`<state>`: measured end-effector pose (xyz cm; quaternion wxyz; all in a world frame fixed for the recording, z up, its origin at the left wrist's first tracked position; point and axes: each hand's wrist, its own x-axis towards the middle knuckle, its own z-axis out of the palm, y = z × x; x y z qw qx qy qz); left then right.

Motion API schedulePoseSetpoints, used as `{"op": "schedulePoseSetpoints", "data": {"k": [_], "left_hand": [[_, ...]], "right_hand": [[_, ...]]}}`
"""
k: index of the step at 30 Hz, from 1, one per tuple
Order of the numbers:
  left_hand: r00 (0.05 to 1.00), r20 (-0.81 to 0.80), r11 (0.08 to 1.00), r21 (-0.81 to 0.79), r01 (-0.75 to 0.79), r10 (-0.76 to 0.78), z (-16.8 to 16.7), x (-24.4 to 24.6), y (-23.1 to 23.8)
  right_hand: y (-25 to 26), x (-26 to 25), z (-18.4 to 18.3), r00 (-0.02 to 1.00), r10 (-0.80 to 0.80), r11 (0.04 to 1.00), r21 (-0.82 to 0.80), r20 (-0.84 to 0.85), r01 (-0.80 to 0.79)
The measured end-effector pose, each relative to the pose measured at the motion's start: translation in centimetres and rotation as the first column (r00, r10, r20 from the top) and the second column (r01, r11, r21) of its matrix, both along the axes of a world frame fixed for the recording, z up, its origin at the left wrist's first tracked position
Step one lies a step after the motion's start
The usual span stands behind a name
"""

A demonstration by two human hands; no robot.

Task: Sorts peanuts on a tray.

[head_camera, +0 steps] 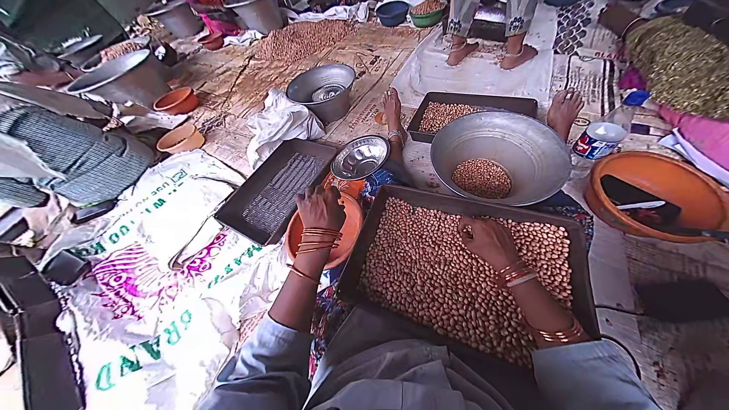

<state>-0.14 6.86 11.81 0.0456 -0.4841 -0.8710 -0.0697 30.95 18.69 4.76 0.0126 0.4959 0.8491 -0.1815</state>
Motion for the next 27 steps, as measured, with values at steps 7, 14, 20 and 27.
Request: {"op": "schedulePoseSetpoints", "data": {"k": [7,14,20,27], "left_hand": [[0.863,0.442,0.909,-0.202,0.363,-0.246,-1.7,7.0,2.4],[0.839,0.459,0.808,-0.349,0.474,-0.294,-6.1,9.9,3.9],[0.853,0.403,0.811,-0.342,0.476,-0.331,-6.5,10.3,3.7],[0.544,0.782,0.914,0.078,0.399,-0.304,-6.1,8.1,3.5]], "right_hand": [[1.4,1.0,0.4,0.924,-0.050,0.990,-0.138,-0.379,-0.002],[3.1,4.3,-0.3,0.282,-0.441,0.894,-0.445,-0.852,0.054],[2.9,4.2,1.2,0.863,-0.139,0.990,-0.069,-0.486,0.121],[1.3,2.8,1.1,0.996,-0.029,0.999,0.015,-0.079,0.030]]}}
